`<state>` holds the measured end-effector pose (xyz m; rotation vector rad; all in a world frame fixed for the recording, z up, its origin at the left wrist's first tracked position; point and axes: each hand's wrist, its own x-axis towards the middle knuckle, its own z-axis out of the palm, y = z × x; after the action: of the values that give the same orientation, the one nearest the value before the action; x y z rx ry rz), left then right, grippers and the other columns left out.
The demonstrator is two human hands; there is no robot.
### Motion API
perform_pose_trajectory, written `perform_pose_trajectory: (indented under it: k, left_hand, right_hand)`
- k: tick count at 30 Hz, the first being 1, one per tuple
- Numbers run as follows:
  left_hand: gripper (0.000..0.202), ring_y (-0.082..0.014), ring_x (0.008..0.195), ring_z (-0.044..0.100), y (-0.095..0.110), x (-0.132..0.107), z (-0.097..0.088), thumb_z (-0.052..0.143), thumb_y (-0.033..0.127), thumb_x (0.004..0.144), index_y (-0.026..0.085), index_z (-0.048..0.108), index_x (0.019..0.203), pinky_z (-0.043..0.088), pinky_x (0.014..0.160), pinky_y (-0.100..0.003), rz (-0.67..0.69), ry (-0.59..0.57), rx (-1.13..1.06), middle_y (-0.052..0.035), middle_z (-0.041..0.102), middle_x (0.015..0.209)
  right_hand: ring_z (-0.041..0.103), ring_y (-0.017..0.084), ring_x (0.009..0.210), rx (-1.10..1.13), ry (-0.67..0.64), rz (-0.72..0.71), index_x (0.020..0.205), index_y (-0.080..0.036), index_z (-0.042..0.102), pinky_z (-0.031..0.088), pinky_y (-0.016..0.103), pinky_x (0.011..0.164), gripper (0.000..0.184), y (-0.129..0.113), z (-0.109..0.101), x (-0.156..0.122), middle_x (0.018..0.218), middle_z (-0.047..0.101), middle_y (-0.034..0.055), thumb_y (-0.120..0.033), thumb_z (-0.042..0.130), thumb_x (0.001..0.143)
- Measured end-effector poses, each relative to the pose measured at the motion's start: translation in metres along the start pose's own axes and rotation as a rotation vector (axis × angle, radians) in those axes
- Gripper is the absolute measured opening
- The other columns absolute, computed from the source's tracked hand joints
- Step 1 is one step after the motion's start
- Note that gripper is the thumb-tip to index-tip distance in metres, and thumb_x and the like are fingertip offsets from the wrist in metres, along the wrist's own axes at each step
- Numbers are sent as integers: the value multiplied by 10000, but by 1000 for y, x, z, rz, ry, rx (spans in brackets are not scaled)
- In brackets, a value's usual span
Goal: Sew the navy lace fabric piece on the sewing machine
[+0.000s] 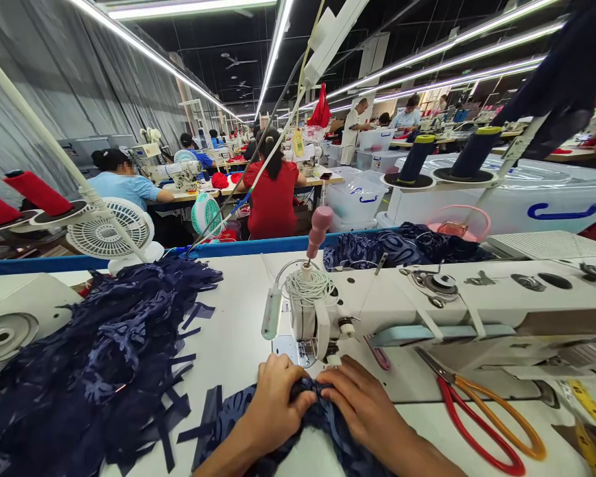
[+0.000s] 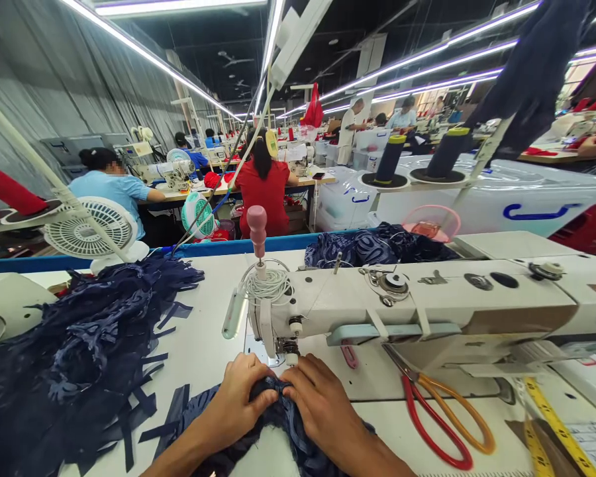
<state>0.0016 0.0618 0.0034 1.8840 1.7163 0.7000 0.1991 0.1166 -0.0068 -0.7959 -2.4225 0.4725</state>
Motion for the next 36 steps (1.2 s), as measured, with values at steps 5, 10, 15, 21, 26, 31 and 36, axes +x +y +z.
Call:
perform_pose_trajectory:
  k: [5,10,15,21,26,31,36]
  left_hand:
    - [246,-191,866,506,7,3,-16,577,424,846,182,625,842,413,820,-315,-180,-177,-502,-5,549,840]
    - [432,-135,745,478,10,-2,-16,713,587,749,179,583,803,378,730,-254,-288,-241,-819,35,505,750]
    - [485,-131,749,471,11,-6,-4,806,574,676,164,573,786,372,751,-255,-275,-237,-1102,19,512,762]
    - [458,-134,721,423,11,-10,7,693,603,783,164,562,763,346,704,-263,-144,-142,-919,19,463,716]
    - [327,-137,682,402,14,-16,14,571,479,871,190,505,733,331,657,-263,-130,-58,-588,32,432,678]
    - [363,-131,683,396,9,-16,23,591,514,862,191,494,729,331,657,-250,-160,-78,-650,35,427,680]
    - [483,-119,692,400,1,-15,24,636,645,827,182,511,774,334,666,-228,-191,-128,-882,35,437,705]
  right_hand:
    - [644,175,865,199,-20,163,989,-276,638,527,289,758,136,-5,-18,5,913,656,2,-235,508,976]
    - [617,219,990,34,140,43,1095,-291,621,504,347,844,185,-10,-12,-4,1040,649,38,-220,510,965]
    - [603,198,851,40,193,8,988,-272,608,477,342,762,100,-25,-8,-14,903,628,18,-215,533,956]
    - [596,174,744,213,18,333,795,-262,618,447,310,708,174,-33,-4,-17,766,605,-19,-294,530,942]
    - [544,157,677,348,29,458,679,-235,554,395,278,642,238,-32,3,-12,699,558,-23,-323,504,895]
    - [430,140,634,546,2,597,679,-231,451,323,264,592,176,-30,7,-8,641,422,-51,-330,486,820]
    - [358,140,662,684,9,620,704,-239,384,322,263,611,259,-25,-2,-11,683,333,-52,-434,426,870]
